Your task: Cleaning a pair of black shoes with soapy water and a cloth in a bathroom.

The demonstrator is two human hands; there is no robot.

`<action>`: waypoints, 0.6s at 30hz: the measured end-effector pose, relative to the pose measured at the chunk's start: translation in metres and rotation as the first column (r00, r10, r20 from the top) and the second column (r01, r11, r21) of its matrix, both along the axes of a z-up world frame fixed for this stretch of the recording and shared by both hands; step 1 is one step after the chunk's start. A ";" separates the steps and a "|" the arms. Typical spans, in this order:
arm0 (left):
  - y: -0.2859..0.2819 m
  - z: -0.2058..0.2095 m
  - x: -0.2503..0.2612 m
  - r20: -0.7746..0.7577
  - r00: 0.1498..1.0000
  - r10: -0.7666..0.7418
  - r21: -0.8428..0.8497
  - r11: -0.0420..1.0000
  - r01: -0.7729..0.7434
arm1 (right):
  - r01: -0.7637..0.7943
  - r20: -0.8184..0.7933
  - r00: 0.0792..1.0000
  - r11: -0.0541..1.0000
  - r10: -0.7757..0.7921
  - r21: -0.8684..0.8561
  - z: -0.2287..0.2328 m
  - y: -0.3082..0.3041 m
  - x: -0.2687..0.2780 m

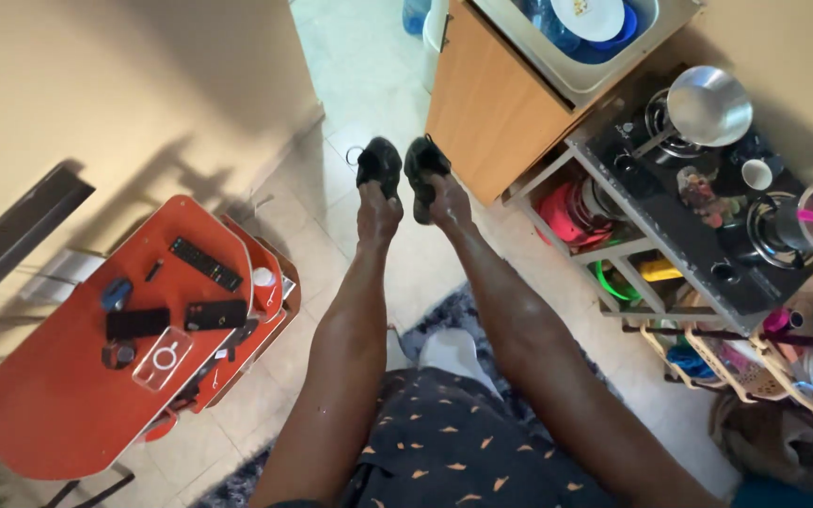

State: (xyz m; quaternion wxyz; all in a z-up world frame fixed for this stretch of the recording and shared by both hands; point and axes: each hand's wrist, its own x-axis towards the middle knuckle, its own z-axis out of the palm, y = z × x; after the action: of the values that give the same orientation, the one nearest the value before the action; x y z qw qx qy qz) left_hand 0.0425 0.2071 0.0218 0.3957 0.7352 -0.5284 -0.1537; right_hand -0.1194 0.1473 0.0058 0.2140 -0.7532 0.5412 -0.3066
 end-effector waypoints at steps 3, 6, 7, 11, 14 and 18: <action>-0.054 0.004 0.002 -0.008 1.000 0.000 0.001 1.000 0.000 | 0.014 -0.025 1.000 1.000 -0.014 0.006 -0.003 -0.055 0.015; -0.112 -0.006 0.006 -0.023 1.000 -0.014 -0.029 0.999 0.013 | 0.040 -0.069 0.997 0.999 -0.039 0.013 -0.012 -0.111 0.026; -0.140 -0.016 0.011 -0.021 1.000 -0.012 -0.027 1.000 0.011 | 0.038 -0.067 0.997 0.999 -0.037 0.015 -0.007 -0.131 0.030; -0.209 -0.058 0.012 0.028 1.000 0.013 -0.188 0.982 -0.008 | -0.029 -0.040 0.999 0.999 0.027 -0.040 -0.017 -0.201 0.035; -0.287 -0.033 0.029 0.030 0.997 0.070 -0.216 0.974 -0.062 | -0.066 -0.062 0.996 0.995 0.062 -0.074 -0.013 -0.283 0.055; -0.350 0.014 0.049 -0.038 0.992 0.119 -0.020 0.993 -0.120 | -0.090 -0.095 0.992 0.995 0.086 -0.040 -0.001 -0.359 0.081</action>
State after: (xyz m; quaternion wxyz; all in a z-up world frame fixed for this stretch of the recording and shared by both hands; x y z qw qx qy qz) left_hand 0.0912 -0.1425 0.0357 0.4219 0.7583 -0.4777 -0.1373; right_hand -0.0385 -0.2120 0.0052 0.1853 -0.7943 0.5100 -0.2732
